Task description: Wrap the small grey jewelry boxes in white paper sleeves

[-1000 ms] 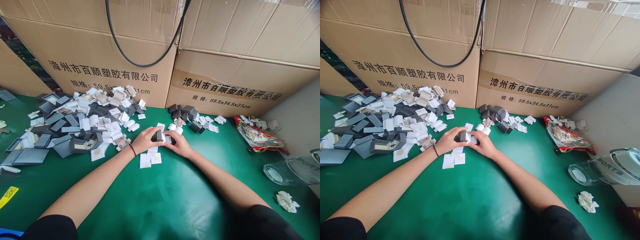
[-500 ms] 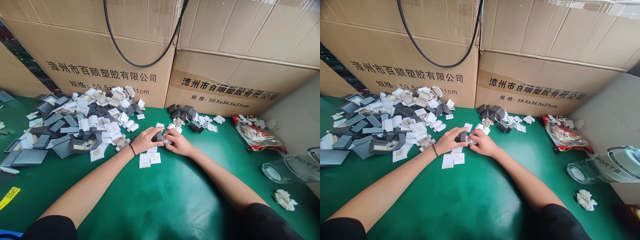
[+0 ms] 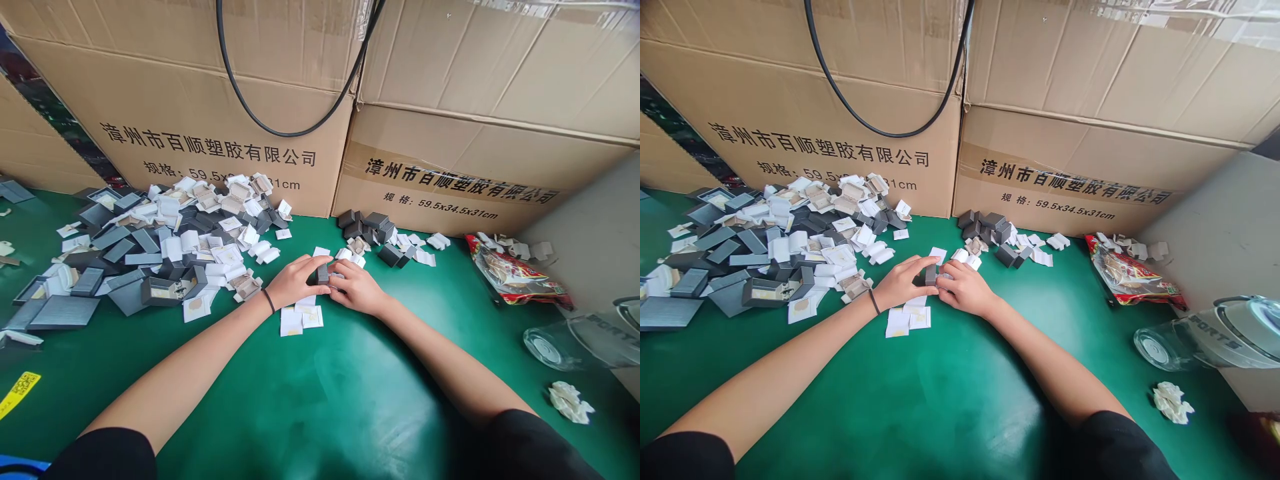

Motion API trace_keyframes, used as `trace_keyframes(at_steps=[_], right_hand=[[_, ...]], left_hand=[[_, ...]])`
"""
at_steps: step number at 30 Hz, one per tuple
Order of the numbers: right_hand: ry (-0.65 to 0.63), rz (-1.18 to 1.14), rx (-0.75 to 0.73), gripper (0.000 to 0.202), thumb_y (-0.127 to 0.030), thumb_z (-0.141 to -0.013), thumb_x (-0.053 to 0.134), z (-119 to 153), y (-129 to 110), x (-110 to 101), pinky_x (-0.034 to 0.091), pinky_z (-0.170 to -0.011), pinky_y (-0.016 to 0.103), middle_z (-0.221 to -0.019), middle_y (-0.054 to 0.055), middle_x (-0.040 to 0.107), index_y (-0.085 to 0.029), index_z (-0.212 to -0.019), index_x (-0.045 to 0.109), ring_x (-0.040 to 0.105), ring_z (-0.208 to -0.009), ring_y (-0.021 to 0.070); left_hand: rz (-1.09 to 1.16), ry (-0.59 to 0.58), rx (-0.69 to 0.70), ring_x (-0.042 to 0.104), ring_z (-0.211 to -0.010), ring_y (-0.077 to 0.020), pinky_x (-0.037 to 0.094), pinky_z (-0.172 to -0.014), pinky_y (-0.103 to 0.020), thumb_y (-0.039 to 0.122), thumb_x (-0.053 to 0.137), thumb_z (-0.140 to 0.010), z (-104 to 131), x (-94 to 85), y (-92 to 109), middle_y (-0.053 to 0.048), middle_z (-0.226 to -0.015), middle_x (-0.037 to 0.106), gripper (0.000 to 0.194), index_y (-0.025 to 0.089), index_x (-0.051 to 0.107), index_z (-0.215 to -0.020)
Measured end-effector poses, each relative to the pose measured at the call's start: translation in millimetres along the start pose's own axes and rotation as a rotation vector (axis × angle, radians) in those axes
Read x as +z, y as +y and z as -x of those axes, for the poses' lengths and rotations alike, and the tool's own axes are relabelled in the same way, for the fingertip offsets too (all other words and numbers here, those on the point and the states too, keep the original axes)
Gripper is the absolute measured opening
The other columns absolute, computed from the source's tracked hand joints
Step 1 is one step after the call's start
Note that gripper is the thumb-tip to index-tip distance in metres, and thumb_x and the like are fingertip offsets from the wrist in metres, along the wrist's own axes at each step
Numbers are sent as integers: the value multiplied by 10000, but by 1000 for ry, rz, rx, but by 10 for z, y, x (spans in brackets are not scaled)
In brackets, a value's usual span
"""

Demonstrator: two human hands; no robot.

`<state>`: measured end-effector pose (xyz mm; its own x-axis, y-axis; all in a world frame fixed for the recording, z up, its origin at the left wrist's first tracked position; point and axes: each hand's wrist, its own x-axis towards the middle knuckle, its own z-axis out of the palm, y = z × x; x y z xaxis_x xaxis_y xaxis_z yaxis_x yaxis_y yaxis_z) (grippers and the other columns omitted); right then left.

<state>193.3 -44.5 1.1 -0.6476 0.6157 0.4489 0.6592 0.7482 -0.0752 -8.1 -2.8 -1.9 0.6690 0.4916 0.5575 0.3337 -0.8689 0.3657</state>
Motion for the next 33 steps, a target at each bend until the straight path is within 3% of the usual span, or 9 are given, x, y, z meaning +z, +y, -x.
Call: trace_keyframes(at_steps=[8,13,16,20,23,29,33], right_hand=[[-37,40,-38,236,-278,-886,418,-21,18,-39,447,-716,327,-969,81,561,-212,-742,592,483,-895,203],[29,37,-33,235,-313,-898,425,22,31,3,447,-736,328,-896,56,614,-214,-768,594,530,-853,182],[41,48,-18,262,-338,-909,414,45,17,23,449,-770,334,-875,59,625,-209,-758,586,548,-869,184],[48,6,35,281,-369,-906,422,61,8,67,463,-737,335,-868,68,611,-205,-742,581,554,-835,186],[78,-155,89,244,-391,-892,445,65,8,77,488,-725,327,-970,88,587,-204,-850,596,553,-887,192],[139,-326,106,301,-400,-900,406,40,-51,4,468,-838,394,-1048,94,579,-214,-1112,511,532,-953,214],[167,-252,83,337,-480,-839,480,24,-106,7,463,-778,391,-906,85,575,-201,-1026,507,490,-870,226]], left_hand=[[40,-32,-77,549,-1071,-215,453,-906,-346,482,583,-764,-3,-12,21,-86,-1227,562,587,213,416,-1258],[152,-71,-235,555,-1054,-209,458,-887,-333,486,594,-752,-16,-8,102,-79,-1247,542,671,236,337,-1320],[215,-99,-345,602,-920,-196,487,-801,-325,498,595,-742,-10,20,121,-103,-1229,536,749,229,265,-1358],[136,-130,-444,605,-835,-229,486,-695,-336,574,588,-705,-10,53,105,-109,-1019,595,680,183,419,-1235],[91,-180,-466,601,-776,-241,468,-634,-326,601,536,-730,-38,38,104,-77,-854,604,564,184,516,-1108],[436,-58,-528,614,-705,-175,479,-651,-288,538,446,-825,-114,7,178,-66,-910,640,552,176,431,-1242],[614,-31,-602,606,-700,-170,483,-603,-278,548,440,-824,-138,42,265,-85,-939,637,550,151,476,-1202]])
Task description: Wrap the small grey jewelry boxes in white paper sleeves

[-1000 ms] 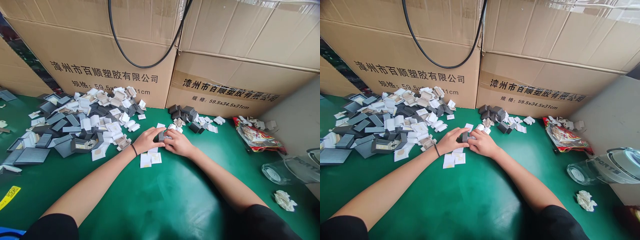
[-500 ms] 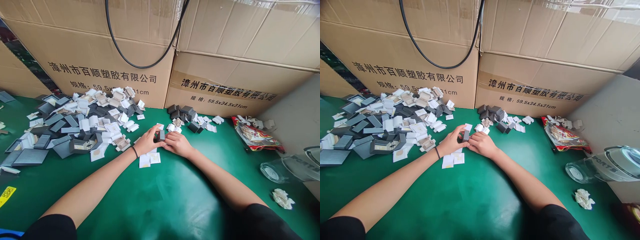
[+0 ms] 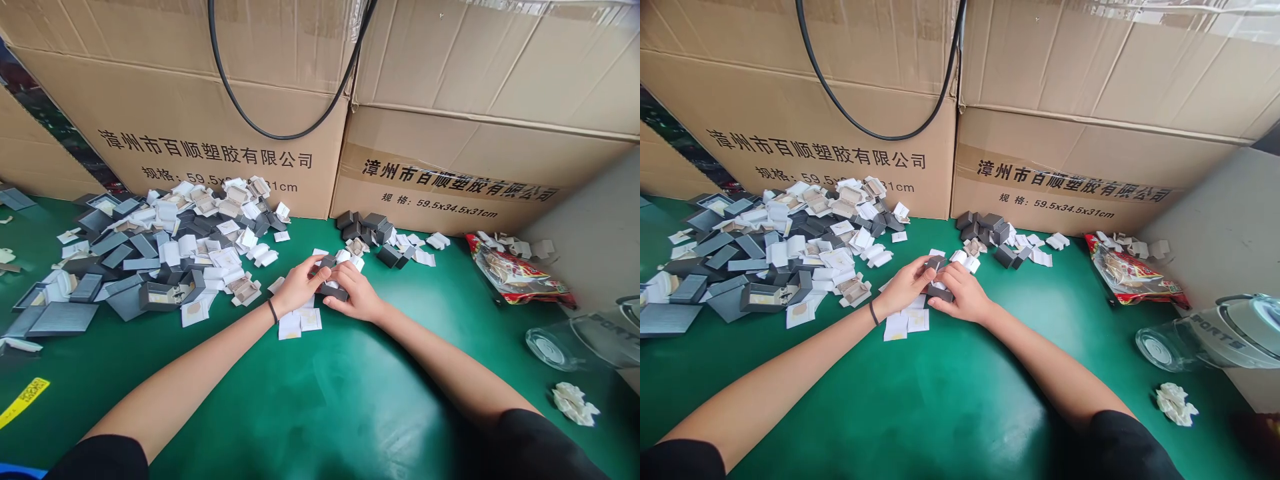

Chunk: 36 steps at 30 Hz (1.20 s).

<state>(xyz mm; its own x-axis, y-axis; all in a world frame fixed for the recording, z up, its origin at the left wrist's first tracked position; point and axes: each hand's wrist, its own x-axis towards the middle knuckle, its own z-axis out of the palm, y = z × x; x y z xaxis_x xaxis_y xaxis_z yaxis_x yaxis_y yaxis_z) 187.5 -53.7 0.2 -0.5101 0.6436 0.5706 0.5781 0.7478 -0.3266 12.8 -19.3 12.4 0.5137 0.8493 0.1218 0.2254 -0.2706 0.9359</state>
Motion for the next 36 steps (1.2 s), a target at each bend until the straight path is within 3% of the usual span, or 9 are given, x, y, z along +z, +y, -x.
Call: trace_keyframes(at_steps=[8,12,16,20,26,29,32,36], right_hand=[[59,52,20,215,-420,-851,431,-3,-47,78,430,-716,363,-774,63,508,-207,-828,448,474,-777,208],[71,21,72,215,-422,-844,459,-12,-45,67,432,-676,348,-774,54,511,-207,-848,438,482,-733,193],[172,43,92,191,-392,-837,503,4,-29,78,444,-695,361,-845,76,549,-207,-873,470,502,-800,208],[216,125,129,203,-407,-832,533,39,-10,126,443,-733,385,-901,84,583,-216,-900,529,513,-857,228],[153,171,126,302,-456,-829,545,62,-6,157,446,-750,371,-921,86,633,-205,-994,571,560,-882,231],[159,88,135,414,-487,-793,581,60,-12,147,445,-847,385,-1041,101,630,-197,-1088,550,556,-1017,247],[145,-138,184,426,-479,-806,566,48,-19,128,429,-935,379,-1159,88,599,-216,-1140,536,527,-1115,233],[300,-420,511,302,-439,-875,439,31,7,132,480,-840,326,-1056,51,634,-217,-1013,589,592,-952,183]], left_hand=[[370,32,-158,589,-841,-171,496,-646,-253,545,516,-787,45,139,36,-73,-966,623,521,163,501,-1140],[532,-37,-204,582,-887,-163,499,-683,-246,519,527,-792,50,145,20,-71,-983,605,454,164,539,-1076],[644,-142,-205,561,-984,-165,484,-781,-252,370,618,-772,60,120,50,-76,-1120,574,435,208,525,-1166],[669,-133,-243,570,-927,-137,494,-782,-266,341,628,-770,84,122,72,-55,-1091,575,424,228,521,-1165],[747,-136,-223,588,-859,-134,501,-730,-269,331,668,-740,85,166,13,-45,-990,590,484,203,476,-1165],[723,-66,-197,580,-788,-117,482,-644,-224,316,674,-732,52,151,-17,-38,-937,591,541,196,442,-1206],[699,-7,-196,579,-839,-141,497,-666,-255,305,640,-750,17,119,-40,-47,-1000,590,502,217,441,-1203],[641,61,-175,559,-962,-192,512,-732,-314,242,585,-766,-4,115,-72,-83,-1146,561,406,195,467,-1152]])
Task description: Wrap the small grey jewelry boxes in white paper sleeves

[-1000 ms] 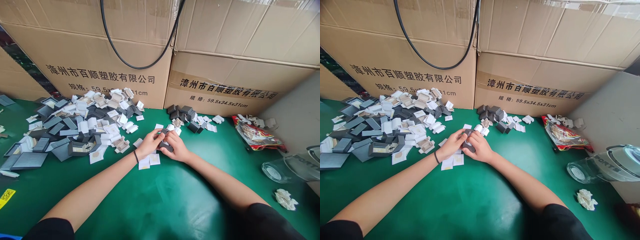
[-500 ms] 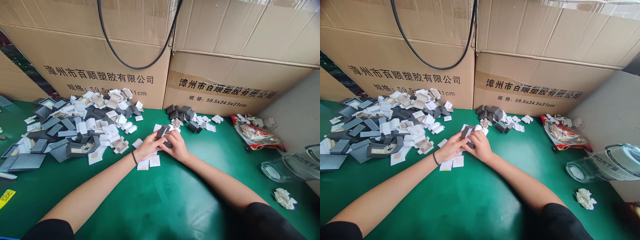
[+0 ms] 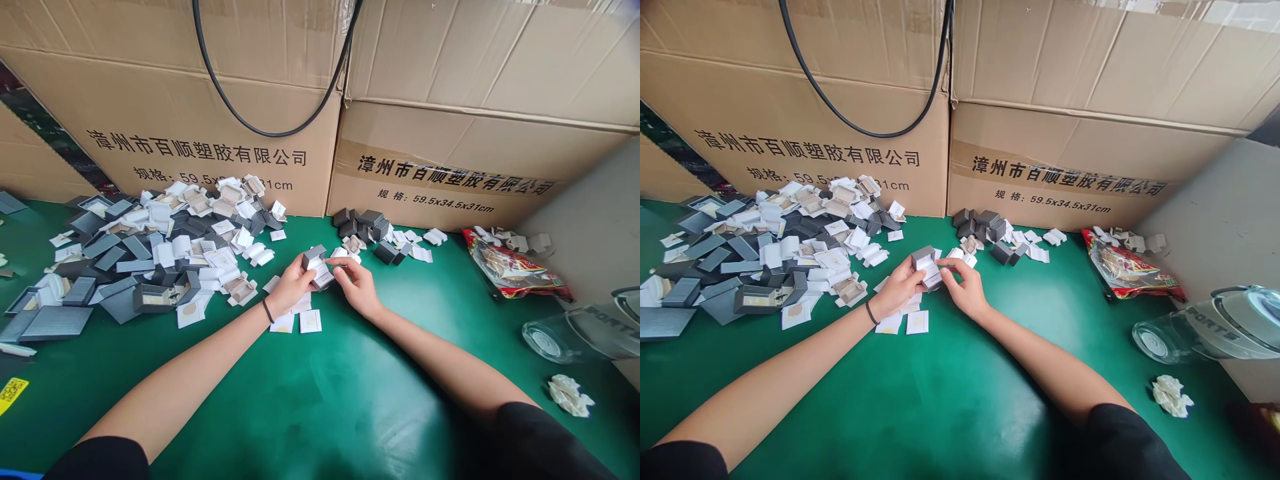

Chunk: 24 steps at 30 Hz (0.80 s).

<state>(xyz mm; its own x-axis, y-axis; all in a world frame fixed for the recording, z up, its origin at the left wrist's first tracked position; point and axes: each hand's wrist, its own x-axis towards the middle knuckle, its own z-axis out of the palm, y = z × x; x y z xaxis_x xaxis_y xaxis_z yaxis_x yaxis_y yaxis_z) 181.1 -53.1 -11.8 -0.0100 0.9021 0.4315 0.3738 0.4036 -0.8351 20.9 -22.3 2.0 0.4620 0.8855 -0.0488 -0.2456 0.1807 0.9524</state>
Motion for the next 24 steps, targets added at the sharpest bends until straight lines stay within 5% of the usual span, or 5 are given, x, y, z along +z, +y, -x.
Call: trace_keyframes(at_steps=[5,12,18,24], right_hand=[[-67,-132,291,317,-498,-804,492,-46,69,12,440,-556,247,-735,-2,601,-196,-855,575,516,-596,117],[-139,-308,368,298,-455,-730,584,-81,47,-8,376,-547,234,-593,-51,527,-187,-858,558,455,-524,92],[-114,-336,371,265,-424,-699,611,-76,72,28,381,-542,239,-610,-34,536,-179,-769,538,455,-532,95],[-105,-281,332,263,-438,-741,576,-50,60,49,350,-531,230,-600,-40,513,-179,-762,535,435,-527,90]], left_hand=[[-13,-45,5,540,-998,-197,506,-761,-326,223,568,-776,26,13,-10,-95,-1252,511,589,256,358,-1326],[34,-165,-68,549,-956,-162,498,-757,-316,196,547,-793,29,-45,26,-51,-1318,467,760,406,146,-1404],[3,-203,-72,553,-888,-138,494,-737,-291,201,549,-796,28,-60,22,-62,-1254,510,754,386,149,-1408],[-78,-112,-38,552,-867,-159,507,-678,-283,246,550,-803,49,6,15,-79,-1223,525,705,320,208,-1415]])
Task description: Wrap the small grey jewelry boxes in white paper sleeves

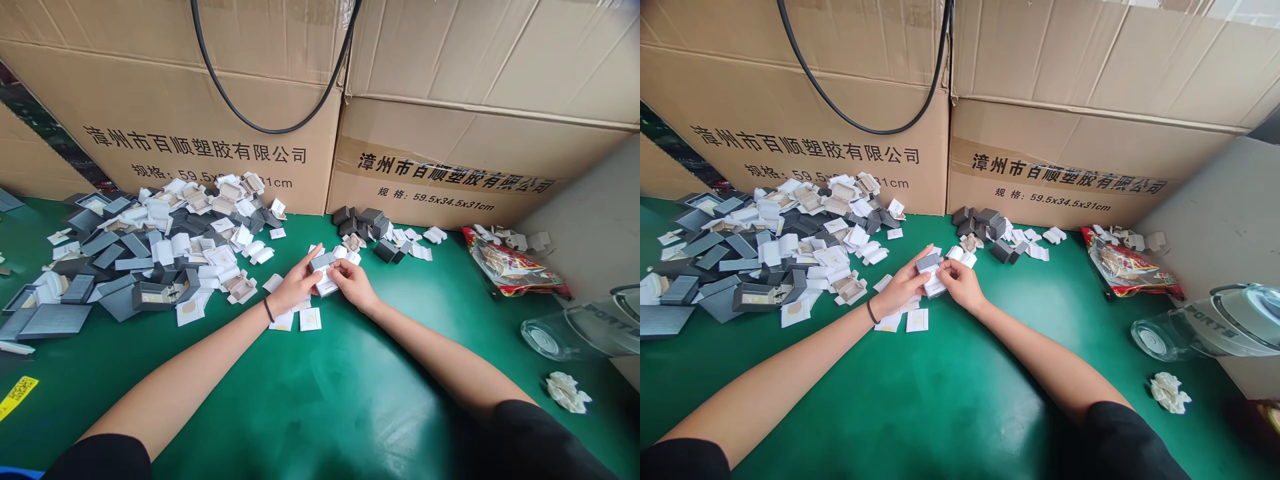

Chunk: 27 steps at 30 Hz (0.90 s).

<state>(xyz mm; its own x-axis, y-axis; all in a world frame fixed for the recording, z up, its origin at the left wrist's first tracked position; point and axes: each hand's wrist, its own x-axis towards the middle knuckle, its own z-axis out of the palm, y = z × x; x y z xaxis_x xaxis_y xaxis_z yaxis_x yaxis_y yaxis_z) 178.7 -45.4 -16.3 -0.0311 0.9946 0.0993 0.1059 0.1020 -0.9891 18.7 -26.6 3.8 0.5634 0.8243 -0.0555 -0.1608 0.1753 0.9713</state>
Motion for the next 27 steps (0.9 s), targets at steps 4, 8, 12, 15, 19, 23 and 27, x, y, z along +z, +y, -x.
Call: trace_keyframes(at_steps=[4,8,12,15,19,23,27], right_hand=[[-31,23,11,294,-471,-751,569,27,-64,3,346,-523,228,-601,-38,519,-183,-733,513,433,-521,90],[-46,57,-16,307,-470,-729,605,25,-60,-5,346,-522,231,-588,-43,506,-188,-727,483,428,-513,92],[-19,139,-63,304,-483,-755,569,-1,-20,-4,345,-523,236,-582,-44,487,-192,-748,482,419,-518,98],[0,221,-108,278,-467,-782,531,1,-22,11,364,-540,241,-596,-36,503,-190,-791,505,439,-539,107],[115,261,-163,232,-390,-763,552,20,-39,34,398,-572,238,-759,-7,563,-199,-887,509,497,-651,122],[189,182,-154,178,-350,-703,591,10,-31,31,393,-576,236,-718,-13,523,-193,-722,511,460,-643,115],[38,-61,-42,200,-349,-647,623,0,-42,-6,389,-537,238,-631,-27,520,-179,-749,592,432,-556,98]], left_hand=[[-37,31,50,556,-891,-175,508,-693,-286,264,555,-800,7,16,-14,-84,-1220,530,676,282,257,-1407],[-25,-1,32,564,-914,-190,509,-697,-291,286,583,-785,6,-2,-19,-81,-1157,564,674,273,289,-1392],[-18,-24,41,564,-935,-204,513,-676,-282,302,617,-761,-14,-12,-38,-102,-1146,564,626,214,373,-1331],[-151,6,123,569,-910,-192,506,-645,-254,315,586,-787,-25,-14,-65,-119,-1139,563,543,174,414,-1282],[-516,115,260,586,-710,-134,496,-633,-254,275,519,-822,7,-14,-92,-91,-1105,600,471,208,437,-1281],[-803,203,356,626,-776,-166,509,-748,-310,230,433,-856,60,-3,-110,-78,-1166,597,512,260,340,-1358],[-1063,6,593,285,-1329,-298,313,-1054,-453,252,460,-859,87,15,-120,-131,-1486,217,695,227,86,-1445]])
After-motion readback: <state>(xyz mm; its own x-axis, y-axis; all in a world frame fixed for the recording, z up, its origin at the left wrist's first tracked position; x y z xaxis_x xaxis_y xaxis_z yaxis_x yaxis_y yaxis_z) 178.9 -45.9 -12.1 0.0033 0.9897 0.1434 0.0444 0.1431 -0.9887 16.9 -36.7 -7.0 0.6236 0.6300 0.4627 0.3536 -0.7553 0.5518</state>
